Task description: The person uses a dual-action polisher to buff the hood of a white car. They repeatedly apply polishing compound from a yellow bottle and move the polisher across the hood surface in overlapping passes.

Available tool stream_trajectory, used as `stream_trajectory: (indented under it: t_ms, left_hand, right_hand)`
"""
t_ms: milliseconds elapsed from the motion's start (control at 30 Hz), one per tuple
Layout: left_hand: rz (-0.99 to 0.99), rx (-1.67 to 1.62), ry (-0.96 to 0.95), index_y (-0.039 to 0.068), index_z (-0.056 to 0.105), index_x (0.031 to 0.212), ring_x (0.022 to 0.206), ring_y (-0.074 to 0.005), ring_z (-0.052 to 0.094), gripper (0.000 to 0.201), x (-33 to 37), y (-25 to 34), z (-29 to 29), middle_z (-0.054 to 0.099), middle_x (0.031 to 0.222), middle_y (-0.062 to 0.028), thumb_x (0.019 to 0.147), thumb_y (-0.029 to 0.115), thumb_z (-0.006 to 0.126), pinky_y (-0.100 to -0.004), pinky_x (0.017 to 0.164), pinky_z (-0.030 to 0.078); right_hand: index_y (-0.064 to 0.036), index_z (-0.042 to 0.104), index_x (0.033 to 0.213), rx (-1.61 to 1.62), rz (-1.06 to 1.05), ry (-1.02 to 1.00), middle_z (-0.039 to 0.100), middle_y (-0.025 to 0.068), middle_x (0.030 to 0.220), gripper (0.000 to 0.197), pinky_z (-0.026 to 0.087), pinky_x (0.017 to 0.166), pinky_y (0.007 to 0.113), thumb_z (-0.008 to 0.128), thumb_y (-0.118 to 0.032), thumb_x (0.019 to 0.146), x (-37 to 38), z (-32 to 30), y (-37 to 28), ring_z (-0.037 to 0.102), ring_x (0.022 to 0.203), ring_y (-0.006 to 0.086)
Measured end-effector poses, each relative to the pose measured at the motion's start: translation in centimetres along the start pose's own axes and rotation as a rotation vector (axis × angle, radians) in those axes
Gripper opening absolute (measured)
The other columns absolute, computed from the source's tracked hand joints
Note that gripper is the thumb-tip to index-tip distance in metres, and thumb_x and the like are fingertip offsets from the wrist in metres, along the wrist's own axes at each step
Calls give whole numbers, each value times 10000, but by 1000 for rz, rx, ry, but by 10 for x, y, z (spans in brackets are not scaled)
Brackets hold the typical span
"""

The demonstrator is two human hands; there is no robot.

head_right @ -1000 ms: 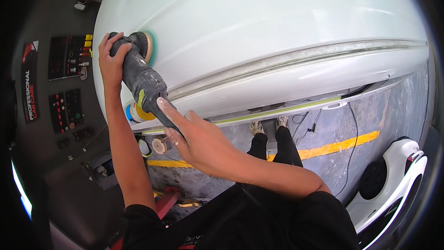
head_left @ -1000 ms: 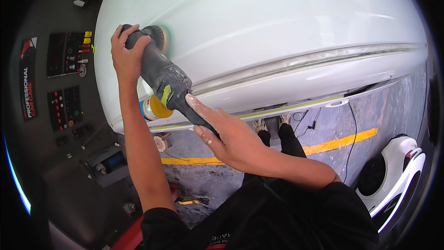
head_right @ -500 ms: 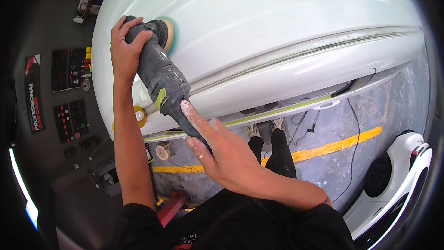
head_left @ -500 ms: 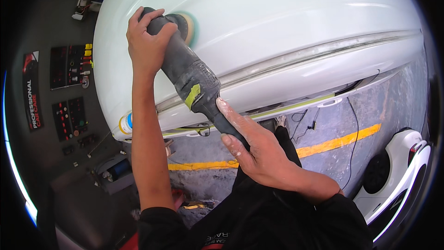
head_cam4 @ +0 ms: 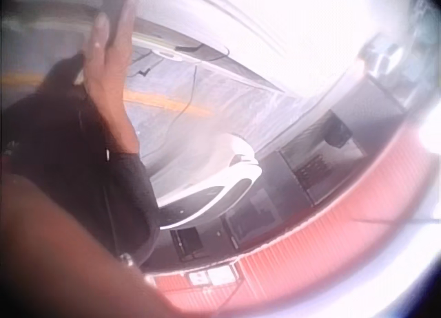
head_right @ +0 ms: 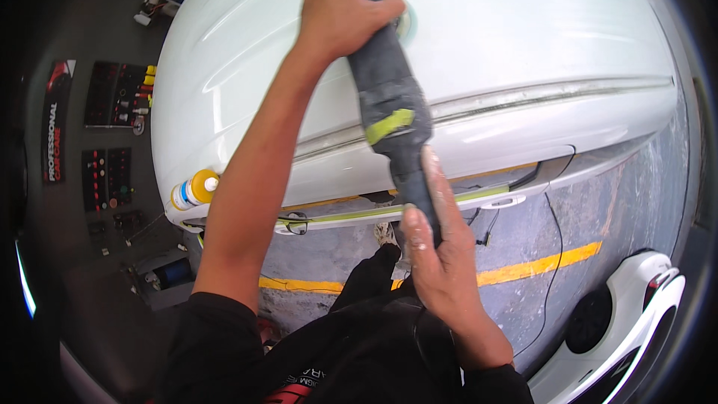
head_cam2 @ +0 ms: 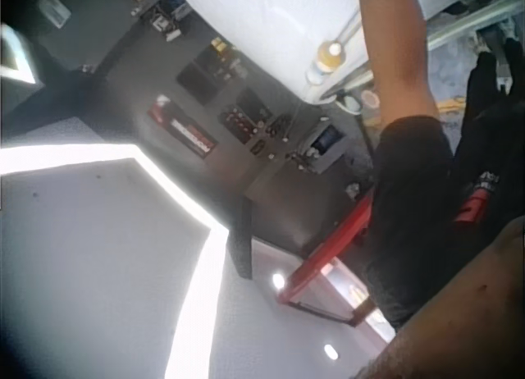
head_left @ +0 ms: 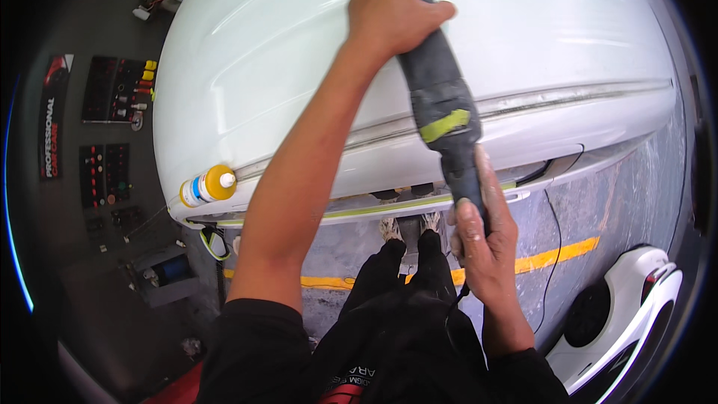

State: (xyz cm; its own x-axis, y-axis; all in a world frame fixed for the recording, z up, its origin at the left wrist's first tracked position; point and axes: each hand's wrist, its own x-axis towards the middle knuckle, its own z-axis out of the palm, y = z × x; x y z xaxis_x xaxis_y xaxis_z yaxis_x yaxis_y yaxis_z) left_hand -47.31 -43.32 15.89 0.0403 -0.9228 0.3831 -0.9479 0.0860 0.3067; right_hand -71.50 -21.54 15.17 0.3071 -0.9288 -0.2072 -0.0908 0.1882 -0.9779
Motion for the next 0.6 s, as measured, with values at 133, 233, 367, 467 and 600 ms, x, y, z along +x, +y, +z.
stream_trajectory:
  t_ms: [133, 233, 367, 467, 600]
  left_hand:
    - [-76, -134, -14, 141, 808, 1233, 1539, -452, 348, 614, 10, 32, 21, 514, 1582, -199, 712, 466, 799, -532, 1146, 484]
    - [-121, -86, -28, 169, 814, 1218, 1541, -434, 359, 599, 2, 21, 9, 520, 1587, -169, 702, 472, 798, -540, 1160, 477]
    - [-163, -77, 33, 186, 810, 1228, 1554, -440, 334, 605, -24, -31, -18, 506, 1605, -156, 696, 475, 798, -559, 1173, 461]
    - [-200, -18, 98, 170, 821, 1186, 1517, -434, 381, 557, -56, -81, -46, 531, 1567, -166, 700, 442, 813, -530, 1183, 442]
    - [-248, 32, 142, 134, 818, 1163, 1503, -438, 383, 527, -103, -158, -91, 529, 1555, -194, 708, 400, 827, -531, 1193, 430]
  right_hand:
    - [-84, 328, 1691, 56, 14, 124, 532, -29, 758, 641, 365, 487, 194, 560, -296, 1132, -3, 1, -5, 444, 564, 10]
    - [-84, 315, 1696, -8, -12, 102, 526, -30, 758, 649, 367, 488, 195, 561, -294, 1132, -2, 9, 10, 443, 565, 13]
    - [-80, 310, 1697, 71, 18, -21, 507, -32, 765, 646, 368, 508, 194, 553, -280, 1134, 0, 46, -6, 433, 579, 20]
    - [-77, 306, 1699, -23, 1, -145, 517, -25, 819, 635, 394, 558, 210, 542, -224, 1128, 0, 77, 1, 443, 635, 33]
    - [-63, 341, 1676, -107, -74, -327, 650, 132, 1124, 615, 511, 854, 327, 554, -185, 1113, 6, 127, -2, 617, 960, 212]
